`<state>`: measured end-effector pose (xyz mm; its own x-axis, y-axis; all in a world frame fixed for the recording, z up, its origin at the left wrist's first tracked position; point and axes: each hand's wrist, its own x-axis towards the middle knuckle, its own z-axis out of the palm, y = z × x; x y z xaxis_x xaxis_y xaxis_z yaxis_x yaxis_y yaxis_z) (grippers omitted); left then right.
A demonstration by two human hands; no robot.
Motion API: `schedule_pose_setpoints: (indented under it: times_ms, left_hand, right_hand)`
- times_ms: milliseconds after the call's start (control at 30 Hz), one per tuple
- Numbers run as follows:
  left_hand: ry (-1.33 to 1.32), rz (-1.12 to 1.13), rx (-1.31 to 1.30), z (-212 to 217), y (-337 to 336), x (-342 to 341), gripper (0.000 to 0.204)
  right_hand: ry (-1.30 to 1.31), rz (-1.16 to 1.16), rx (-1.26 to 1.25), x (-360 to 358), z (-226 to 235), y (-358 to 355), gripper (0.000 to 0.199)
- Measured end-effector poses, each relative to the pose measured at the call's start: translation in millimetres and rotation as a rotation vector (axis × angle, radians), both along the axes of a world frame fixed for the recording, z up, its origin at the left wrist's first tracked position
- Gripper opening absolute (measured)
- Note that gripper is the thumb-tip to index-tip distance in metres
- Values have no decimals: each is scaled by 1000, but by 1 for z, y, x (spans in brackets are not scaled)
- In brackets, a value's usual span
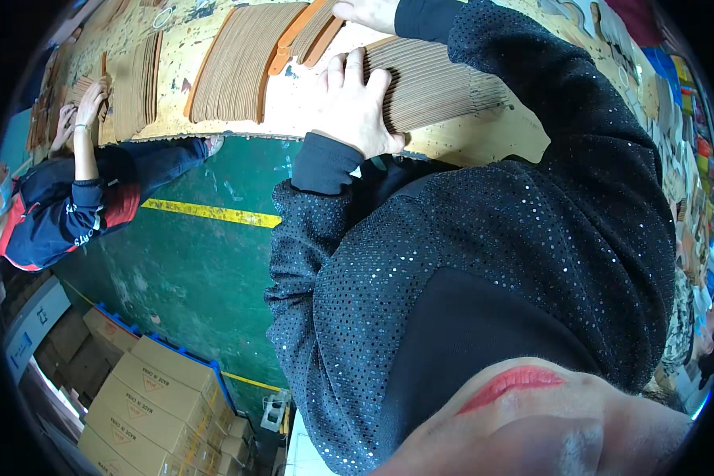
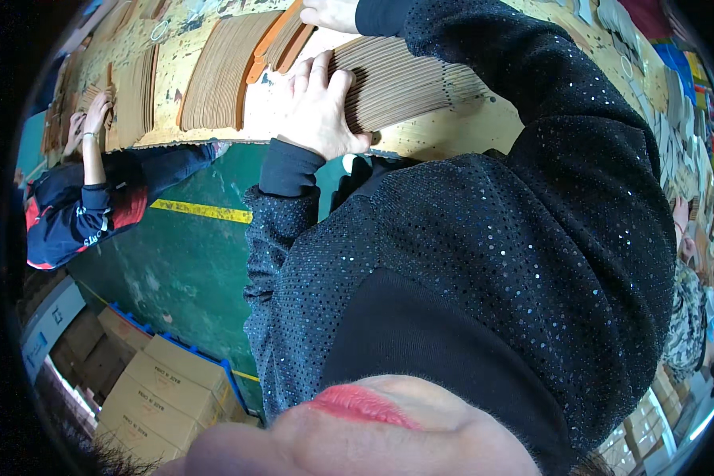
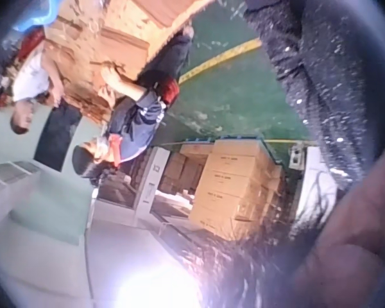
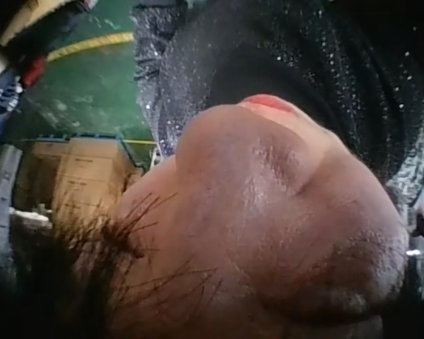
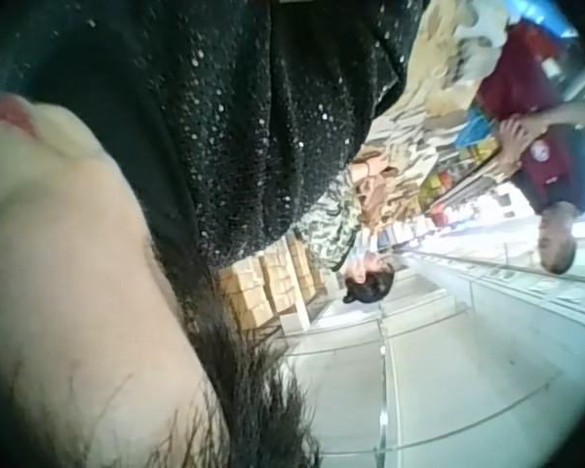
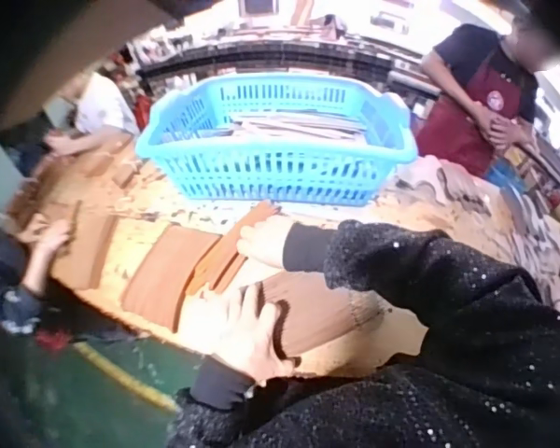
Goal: The person aligns and arranges stacks of curved strips on the table by hand.
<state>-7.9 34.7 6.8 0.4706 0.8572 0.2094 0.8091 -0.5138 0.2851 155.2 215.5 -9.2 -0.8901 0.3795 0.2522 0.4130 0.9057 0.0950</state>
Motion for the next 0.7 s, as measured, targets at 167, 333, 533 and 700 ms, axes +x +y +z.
schedule_pose_setpoints:
  times_ms: [167,333,533,700]
  left_hand:
    - [-21,4,-42,-1,-2,0,89]
    - [-3,17,-54,0,-2,0,88]
    - [-5,10,-45,1,-3,1,87]
    - [-32,9,-42,1,-3,1,85]
  right_hand:
    - [118,50,126,-7,-8,24,11]
    - [79,25,22,-10,-6,22,14]
    - [111,-220,-341,-12,-7,34,12]
    - [501,-53,-109,39,15,34,13]
